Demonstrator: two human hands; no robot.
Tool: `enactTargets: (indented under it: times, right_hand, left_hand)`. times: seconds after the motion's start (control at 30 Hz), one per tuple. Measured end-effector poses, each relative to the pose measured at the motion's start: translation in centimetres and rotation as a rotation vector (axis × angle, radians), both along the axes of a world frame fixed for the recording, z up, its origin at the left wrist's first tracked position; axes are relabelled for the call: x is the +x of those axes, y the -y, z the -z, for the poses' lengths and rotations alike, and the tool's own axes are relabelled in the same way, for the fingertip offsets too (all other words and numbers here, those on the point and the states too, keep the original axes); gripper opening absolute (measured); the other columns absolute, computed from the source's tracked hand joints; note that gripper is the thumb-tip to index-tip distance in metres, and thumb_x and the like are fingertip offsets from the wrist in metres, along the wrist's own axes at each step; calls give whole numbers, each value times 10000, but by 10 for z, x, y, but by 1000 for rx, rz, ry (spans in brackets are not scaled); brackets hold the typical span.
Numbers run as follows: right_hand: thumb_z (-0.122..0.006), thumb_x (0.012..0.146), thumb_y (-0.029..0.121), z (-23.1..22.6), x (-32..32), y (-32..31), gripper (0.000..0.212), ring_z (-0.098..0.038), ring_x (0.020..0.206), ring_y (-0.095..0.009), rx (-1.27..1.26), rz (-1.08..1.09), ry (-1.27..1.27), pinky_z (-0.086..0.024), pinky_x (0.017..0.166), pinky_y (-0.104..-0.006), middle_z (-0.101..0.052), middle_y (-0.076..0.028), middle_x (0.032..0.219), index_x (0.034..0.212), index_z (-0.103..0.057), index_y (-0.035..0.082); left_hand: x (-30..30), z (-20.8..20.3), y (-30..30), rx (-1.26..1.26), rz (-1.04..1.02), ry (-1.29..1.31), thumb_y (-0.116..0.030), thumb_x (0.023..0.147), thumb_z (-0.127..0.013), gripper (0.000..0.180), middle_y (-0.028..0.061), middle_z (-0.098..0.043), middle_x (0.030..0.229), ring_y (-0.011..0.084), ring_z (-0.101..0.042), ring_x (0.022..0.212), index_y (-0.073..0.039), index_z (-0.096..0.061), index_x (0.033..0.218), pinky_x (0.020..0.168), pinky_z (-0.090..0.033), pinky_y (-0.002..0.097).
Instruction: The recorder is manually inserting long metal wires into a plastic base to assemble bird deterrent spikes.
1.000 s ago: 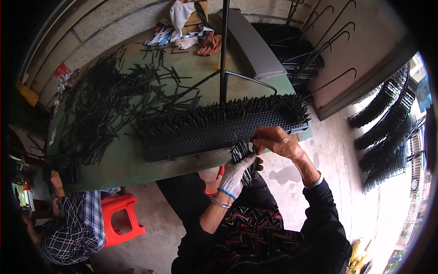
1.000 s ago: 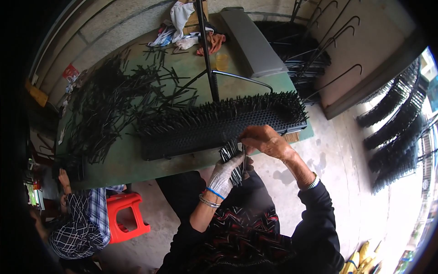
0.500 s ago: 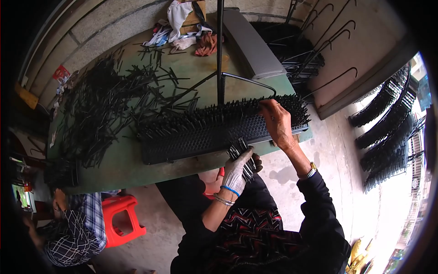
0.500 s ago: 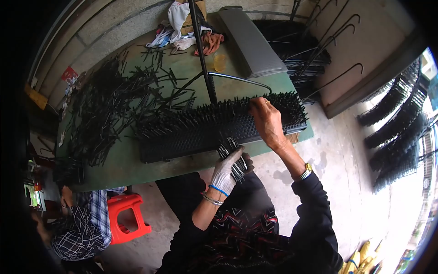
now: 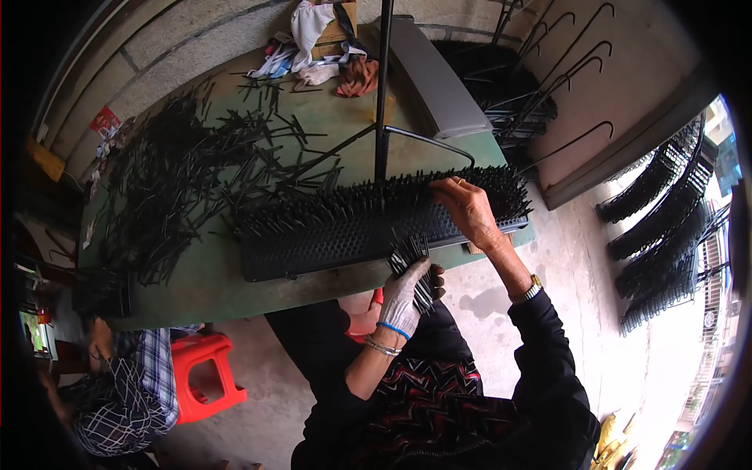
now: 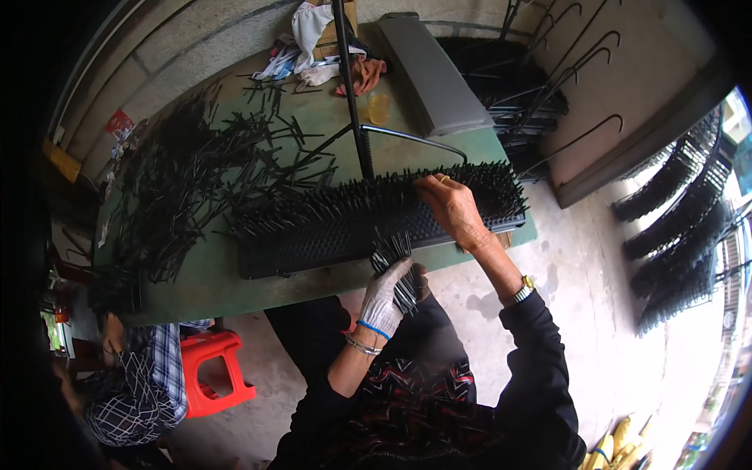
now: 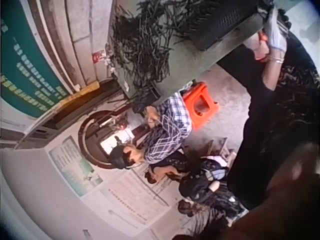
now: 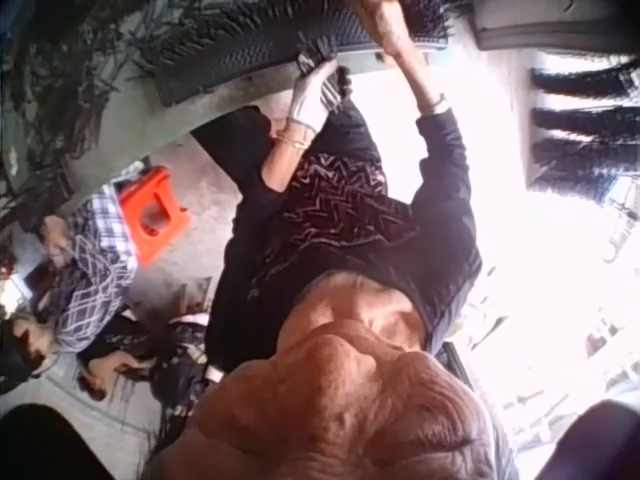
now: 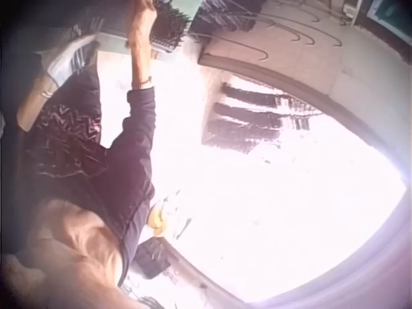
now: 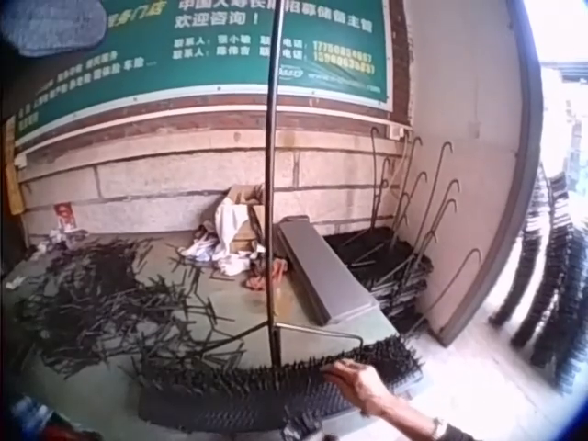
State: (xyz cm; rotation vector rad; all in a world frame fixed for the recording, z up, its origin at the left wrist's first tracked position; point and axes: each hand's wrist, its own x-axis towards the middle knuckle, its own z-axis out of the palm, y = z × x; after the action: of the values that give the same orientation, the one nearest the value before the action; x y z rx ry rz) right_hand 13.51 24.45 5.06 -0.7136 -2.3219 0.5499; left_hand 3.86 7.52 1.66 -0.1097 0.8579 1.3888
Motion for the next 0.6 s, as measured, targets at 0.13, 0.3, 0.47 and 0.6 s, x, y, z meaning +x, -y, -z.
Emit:
enactTargets:
  times: [0.13,0.3,0.47,0.6]
  right_hand:
    - [-649,828,54,-4,-3,9,195,-616,824,-229,111,131,67,-514,707,-326,-584,-75,900,1020,-665,80]
    - [-682,810,113,-8,-6,10,212,-604,810,-228,89,225,102,-506,697,-331,-570,-60,906,1022,-685,131]
    - [-690,808,129,-2,-5,12,225,-594,838,-213,245,202,127,-500,702,-326,-564,-56,923,1032,-693,148]
    - [-692,805,125,4,-3,16,237,-585,837,-222,295,271,91,-493,699,-326,-560,-57,906,1041,-697,146]
  left_hand:
    - [-3,2,3,6,-6,2,-150,905,-602,163,116,-664,779,202,-643,605,11,-619,917,550,-552,316]
    - [-2,-5,4,20,0,-9,-149,895,-619,155,114,-662,777,204,-649,618,4,-622,912,556,-552,312]
    - [0,-10,4,-17,4,-37,-165,893,-626,161,111,-669,791,204,-662,652,-7,-630,926,568,-556,312]
    - [-1,-6,5,15,8,6,-168,896,-622,168,108,-676,804,205,-666,657,-10,-636,947,578,-562,316]
